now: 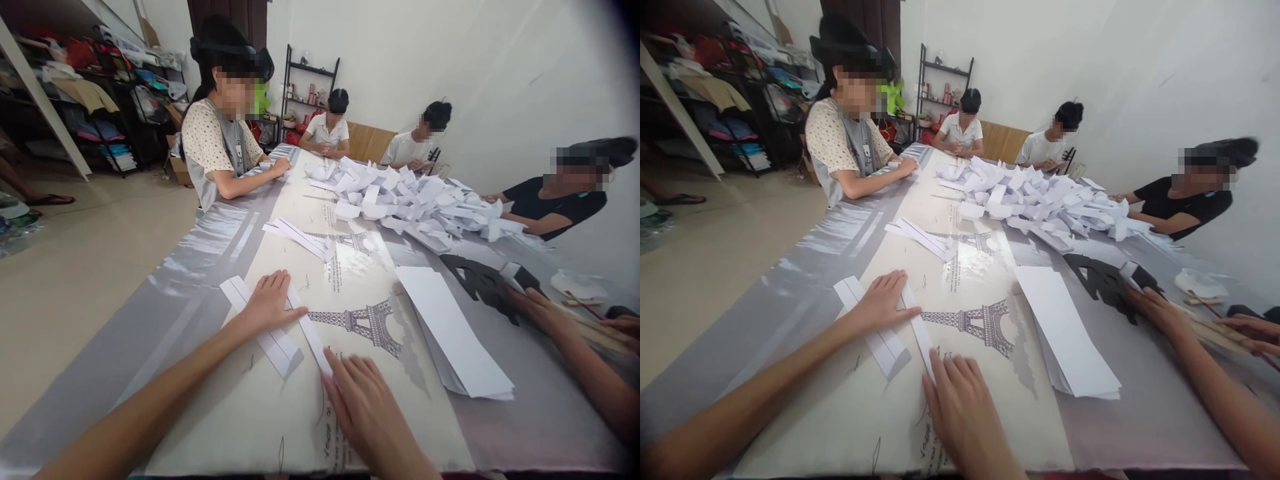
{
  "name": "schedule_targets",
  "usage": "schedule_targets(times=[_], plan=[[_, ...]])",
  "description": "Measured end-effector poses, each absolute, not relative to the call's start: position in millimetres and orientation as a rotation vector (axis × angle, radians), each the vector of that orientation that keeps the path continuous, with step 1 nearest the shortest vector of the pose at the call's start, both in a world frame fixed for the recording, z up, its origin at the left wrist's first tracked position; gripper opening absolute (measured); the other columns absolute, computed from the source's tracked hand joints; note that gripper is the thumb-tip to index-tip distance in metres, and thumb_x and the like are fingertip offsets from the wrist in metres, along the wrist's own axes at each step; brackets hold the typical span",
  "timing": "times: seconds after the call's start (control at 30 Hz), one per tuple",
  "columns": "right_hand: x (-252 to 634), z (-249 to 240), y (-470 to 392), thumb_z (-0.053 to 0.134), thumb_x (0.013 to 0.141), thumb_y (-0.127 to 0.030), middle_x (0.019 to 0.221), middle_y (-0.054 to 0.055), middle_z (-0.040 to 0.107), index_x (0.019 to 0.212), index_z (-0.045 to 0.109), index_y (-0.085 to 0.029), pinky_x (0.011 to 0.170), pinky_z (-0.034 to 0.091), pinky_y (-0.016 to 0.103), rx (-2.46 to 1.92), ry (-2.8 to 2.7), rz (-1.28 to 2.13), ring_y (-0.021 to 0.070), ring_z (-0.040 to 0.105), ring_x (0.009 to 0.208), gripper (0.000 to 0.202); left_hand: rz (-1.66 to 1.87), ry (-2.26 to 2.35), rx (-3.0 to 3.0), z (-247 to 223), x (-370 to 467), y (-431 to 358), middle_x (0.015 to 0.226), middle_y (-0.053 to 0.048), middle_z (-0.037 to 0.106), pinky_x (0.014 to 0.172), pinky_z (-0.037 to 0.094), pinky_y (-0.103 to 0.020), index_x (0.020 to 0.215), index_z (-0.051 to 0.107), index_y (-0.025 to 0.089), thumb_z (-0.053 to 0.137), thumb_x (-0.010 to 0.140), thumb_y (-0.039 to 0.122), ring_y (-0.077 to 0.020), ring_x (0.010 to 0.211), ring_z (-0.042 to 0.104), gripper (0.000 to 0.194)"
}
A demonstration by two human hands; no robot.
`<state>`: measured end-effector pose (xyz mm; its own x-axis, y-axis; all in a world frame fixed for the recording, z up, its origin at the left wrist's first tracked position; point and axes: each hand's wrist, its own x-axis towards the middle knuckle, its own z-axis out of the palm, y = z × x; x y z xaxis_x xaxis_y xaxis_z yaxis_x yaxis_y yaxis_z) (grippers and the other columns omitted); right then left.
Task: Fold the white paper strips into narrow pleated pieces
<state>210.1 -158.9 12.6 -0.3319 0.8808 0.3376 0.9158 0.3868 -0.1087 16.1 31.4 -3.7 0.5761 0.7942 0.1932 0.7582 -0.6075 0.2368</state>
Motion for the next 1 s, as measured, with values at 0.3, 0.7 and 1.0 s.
schedule_targets(times=[0.3, 0.7, 1.0], plan=[[197, -4, -93, 0.042, 0.082, 0.012, 0.069, 0.003, 0.065, 0.150, 0.043, -0.009, 0.060, 0.046, 0.035, -1.626, -2.533, -0.194, 0.0229, 0.061, 0.067, 0.071, 0.490, 1.337, 2.663, -13, 12, 30, 0.156, -0.019, 0.043, 0.120, 0.026, -0.049, 0.146, 0.040, 0.015, 0.043, 0.098, 0.062, -0.0320, 0.148, 0.035, 0.067], [198, -11, -93, 0.038, 0.100, -0.004, 0.092, 0.008, 0.055, 0.139, 0.054, -0.015, 0.073, 0.049, 0.037, -1.556, -2.267, -0.120, 0.0235, 0.053, 0.082, 0.044, 0.508, 1.423, 2.682, -11, 19, 25, 0.154, -0.019, 0.047, 0.120, 0.027, -0.049, 0.143, 0.044, 0.012, 0.040, 0.102, 0.046, -0.0310, 0.147, 0.038, 0.053], [203, -14, -124, 0.037, 0.101, -0.010, 0.097, 0.010, 0.055, 0.139, 0.053, -0.015, 0.072, 0.050, 0.039, -1.532, -2.229, -0.107, 0.0243, 0.051, 0.084, 0.042, 0.524, 1.465, 2.706, -14, 22, 24, 0.154, -0.019, 0.047, 0.120, 0.027, -0.051, 0.145, 0.043, 0.012, 0.039, 0.103, 0.045, -0.0313, 0.147, 0.038, 0.054]])
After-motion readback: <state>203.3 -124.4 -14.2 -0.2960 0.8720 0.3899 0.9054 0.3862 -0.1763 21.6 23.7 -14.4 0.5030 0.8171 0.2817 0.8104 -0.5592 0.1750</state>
